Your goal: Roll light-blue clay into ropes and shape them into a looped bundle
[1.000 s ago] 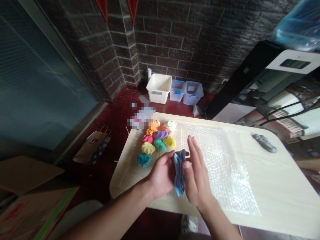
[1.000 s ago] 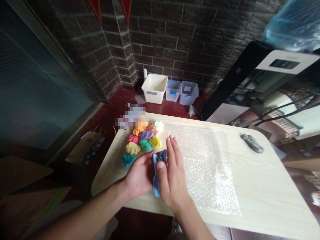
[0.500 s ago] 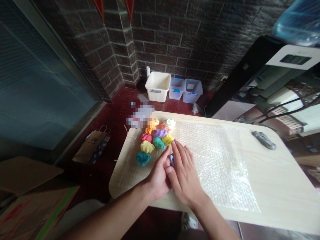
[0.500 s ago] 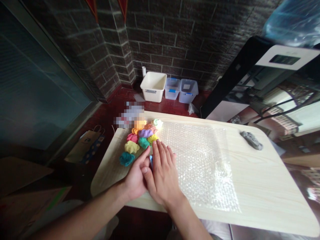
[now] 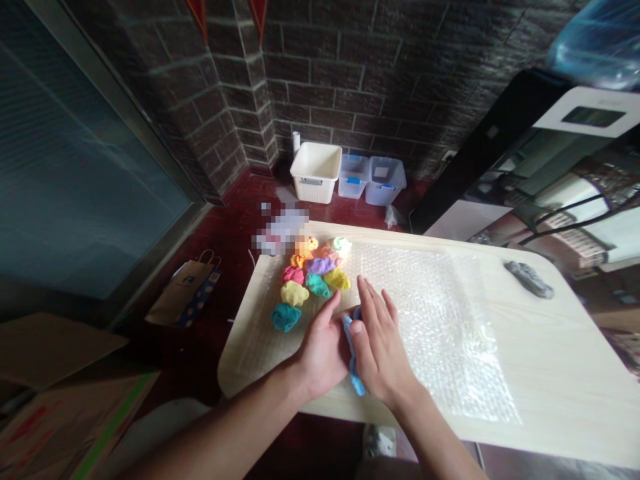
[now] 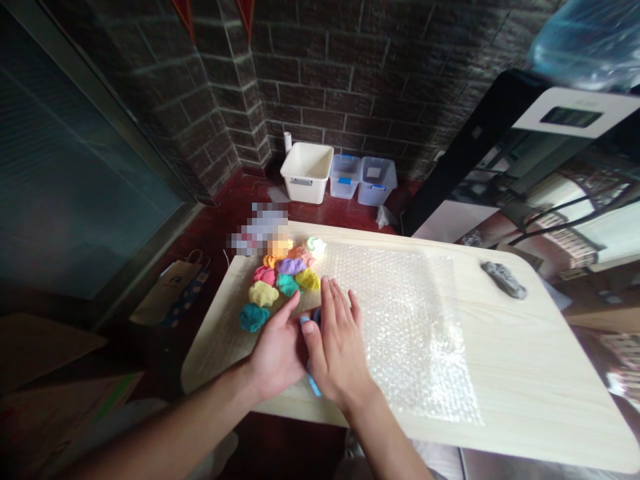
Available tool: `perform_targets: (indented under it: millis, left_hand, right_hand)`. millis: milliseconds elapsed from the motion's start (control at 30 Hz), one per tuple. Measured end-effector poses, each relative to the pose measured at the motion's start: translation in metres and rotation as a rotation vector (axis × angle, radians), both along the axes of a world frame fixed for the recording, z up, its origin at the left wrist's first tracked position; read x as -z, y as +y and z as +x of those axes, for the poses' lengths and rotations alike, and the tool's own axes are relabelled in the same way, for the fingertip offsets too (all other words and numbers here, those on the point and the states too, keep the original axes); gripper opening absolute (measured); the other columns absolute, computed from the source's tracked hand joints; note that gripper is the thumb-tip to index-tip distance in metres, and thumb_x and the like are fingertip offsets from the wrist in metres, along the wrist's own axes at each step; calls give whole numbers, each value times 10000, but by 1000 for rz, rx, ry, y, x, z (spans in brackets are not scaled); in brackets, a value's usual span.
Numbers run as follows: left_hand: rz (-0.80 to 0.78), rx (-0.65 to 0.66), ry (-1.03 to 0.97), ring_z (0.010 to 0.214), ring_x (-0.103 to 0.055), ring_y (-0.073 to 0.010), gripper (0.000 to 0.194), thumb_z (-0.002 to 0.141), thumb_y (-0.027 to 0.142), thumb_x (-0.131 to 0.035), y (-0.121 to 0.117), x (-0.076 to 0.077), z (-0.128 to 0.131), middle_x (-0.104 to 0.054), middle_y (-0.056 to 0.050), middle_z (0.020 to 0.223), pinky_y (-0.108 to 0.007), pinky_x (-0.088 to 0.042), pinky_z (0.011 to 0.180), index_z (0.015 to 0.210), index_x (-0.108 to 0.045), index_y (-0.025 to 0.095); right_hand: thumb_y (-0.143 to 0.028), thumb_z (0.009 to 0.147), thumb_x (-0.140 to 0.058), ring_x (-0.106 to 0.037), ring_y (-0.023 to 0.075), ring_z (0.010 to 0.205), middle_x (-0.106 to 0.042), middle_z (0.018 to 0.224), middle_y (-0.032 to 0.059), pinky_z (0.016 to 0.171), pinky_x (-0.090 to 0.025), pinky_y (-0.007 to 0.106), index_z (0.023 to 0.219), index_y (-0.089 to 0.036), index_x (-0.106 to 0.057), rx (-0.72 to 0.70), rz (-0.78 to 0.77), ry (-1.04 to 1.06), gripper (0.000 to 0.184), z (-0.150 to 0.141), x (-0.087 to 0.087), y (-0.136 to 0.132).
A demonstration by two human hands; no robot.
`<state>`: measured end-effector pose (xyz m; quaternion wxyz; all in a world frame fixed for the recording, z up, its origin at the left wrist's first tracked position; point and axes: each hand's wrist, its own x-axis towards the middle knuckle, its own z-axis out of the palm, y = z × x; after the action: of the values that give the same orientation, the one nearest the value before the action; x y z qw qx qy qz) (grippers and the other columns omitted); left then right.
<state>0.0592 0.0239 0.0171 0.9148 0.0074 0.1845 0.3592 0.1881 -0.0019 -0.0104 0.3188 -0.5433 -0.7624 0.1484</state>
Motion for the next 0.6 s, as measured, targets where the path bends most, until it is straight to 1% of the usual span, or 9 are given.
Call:
perform_targets:
  millis: [100, 200, 300, 367, 400, 500, 600]
  left_hand:
    - [-4, -1, -5, 1234, -697, -336, 613, 1069, 539, -363, -1, 3, 0, -786, -181, 1168, -486, -446, 1147, 1361, -685, 105]
    - [-30, 3, 2, 1253, -687, -342, 612, 1058, 541, -377, 1, 4, -1, -786, -180, 1178, -495, -442, 1154, 1359, -686, 107]
    - [-39, 1, 15, 1296, -663, -354, 600, 1040, 547, -419, 1, 4, -1, -783, -180, 1204, -506, -435, 1169, 1326, -708, 106]
    - [-17, -18, 20, 1346, -635, -356, 589, 1040, 549, -437, -1, 6, 1, -772, -179, 1251, -513, -417, 1195, 1313, -720, 110]
    - [-4, -33, 22, 1373, -618, -353, 579, 1041, 549, -444, -3, 8, 3, -764, -173, 1280, -516, -404, 1212, 1318, -722, 123]
    - [26, -60, 30, 1453, -555, -334, 553, 1050, 553, -445, -7, 12, 8, -740, -142, 1353, -528, -354, 1259, 1349, -717, 176]
    - [49, -69, 50, 1515, -488, -339, 548, 1056, 551, -443, -10, 12, 8, -724, -140, 1383, -541, -310, 1288, 1338, -723, 174]
  right_hand:
    - [-378, 1144, -247, -373, 341, 1588, -407, 1701, 210, 1285, -236, 666, 1703, -112, -193, 13, -3, -69, 622, -3, 4, 0]
    - [-358, 1142, -243, -382, 339, 1582, -413, 1699, 198, 1275, -259, 666, 1712, -139, -169, 33, -6, -60, 615, -3, 0, 0]
    - [-387, 1136, -268, -310, 354, 1615, -338, 1736, 192, 1269, -276, 668, 1720, -162, -149, 44, 57, -34, 637, -2, -9, -2]
    - [-436, 1126, -296, -259, 369, 1632, -298, 1752, 192, 1274, -277, 666, 1716, -155, -175, 12, 89, -41, 664, -5, -13, -3]
    - [-455, 1122, -305, -248, 375, 1635, -300, 1751, 193, 1276, -280, 663, 1712, -148, -192, -17, 88, -54, 674, -8, -14, -4]
    - [-451, 1121, -309, -256, 389, 1631, -360, 1720, 213, 1265, -302, 673, 1708, -123, -201, -76, 47, -112, 681, -16, -9, -5]
    - [-435, 1122, -304, -302, 390, 1614, -386, 1702, 232, 1253, -336, 667, 1708, -100, -181, -95, 21, -134, 686, -20, -3, -5]
